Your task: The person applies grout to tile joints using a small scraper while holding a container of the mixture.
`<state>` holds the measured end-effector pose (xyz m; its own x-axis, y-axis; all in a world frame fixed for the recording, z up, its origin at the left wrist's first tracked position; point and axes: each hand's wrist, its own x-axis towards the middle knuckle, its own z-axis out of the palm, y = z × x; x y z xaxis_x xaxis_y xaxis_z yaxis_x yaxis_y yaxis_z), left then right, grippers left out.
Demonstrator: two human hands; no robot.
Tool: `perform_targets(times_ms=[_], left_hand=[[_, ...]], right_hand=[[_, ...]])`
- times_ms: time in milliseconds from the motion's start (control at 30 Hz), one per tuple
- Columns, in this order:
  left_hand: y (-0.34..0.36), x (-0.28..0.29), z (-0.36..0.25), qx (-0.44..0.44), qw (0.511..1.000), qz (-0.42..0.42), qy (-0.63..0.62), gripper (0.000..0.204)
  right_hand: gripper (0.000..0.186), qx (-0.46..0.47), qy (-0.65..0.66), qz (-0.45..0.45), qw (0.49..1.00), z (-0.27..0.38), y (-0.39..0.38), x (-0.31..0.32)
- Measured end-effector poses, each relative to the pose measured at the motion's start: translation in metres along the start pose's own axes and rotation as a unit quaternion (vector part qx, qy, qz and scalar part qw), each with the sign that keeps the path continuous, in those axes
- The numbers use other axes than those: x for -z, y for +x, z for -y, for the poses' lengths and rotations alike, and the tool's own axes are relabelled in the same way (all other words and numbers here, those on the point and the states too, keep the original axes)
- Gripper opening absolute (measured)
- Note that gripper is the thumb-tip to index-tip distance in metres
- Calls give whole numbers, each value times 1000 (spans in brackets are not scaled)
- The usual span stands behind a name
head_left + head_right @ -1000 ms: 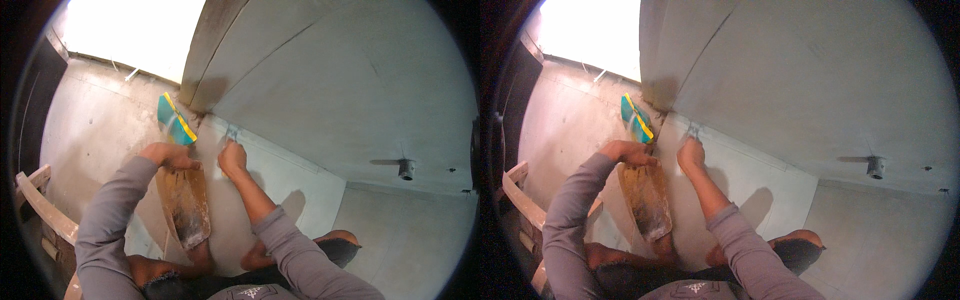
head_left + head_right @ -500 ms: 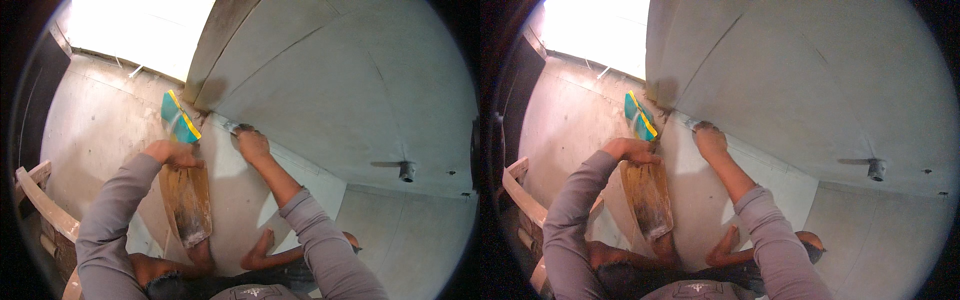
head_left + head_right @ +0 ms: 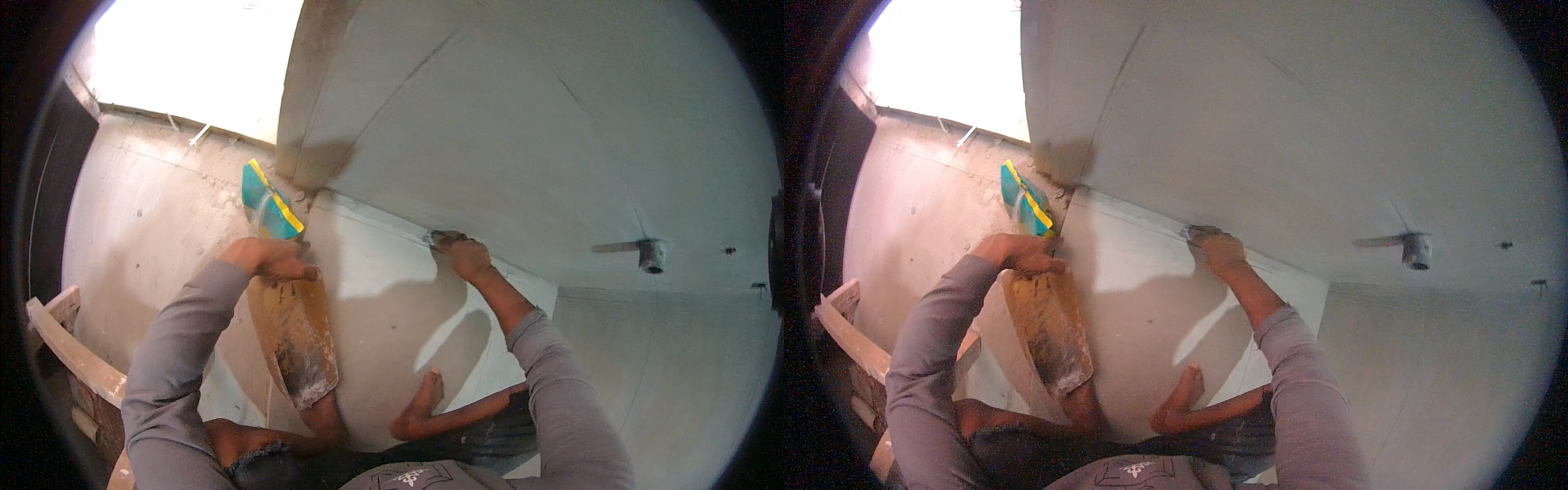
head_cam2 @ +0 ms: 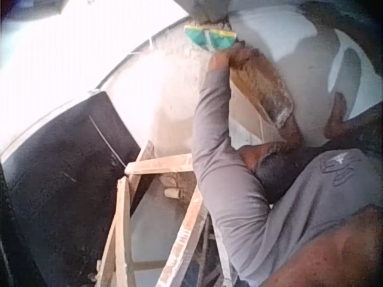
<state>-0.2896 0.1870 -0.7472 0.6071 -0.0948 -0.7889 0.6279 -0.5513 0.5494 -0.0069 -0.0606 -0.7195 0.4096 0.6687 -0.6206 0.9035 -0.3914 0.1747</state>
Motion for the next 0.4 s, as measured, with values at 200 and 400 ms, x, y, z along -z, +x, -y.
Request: perform_targets(times_ms=[200,400], left_hand=[[-1,3,-33,-15,999,-3,-38,73],[45,13,-87,6,991,119,-52,71]], right_hand=[[35,-121,-68,20,990,-114,-53,-73],[37,-113,60,71,989,-134,-141,-69]])
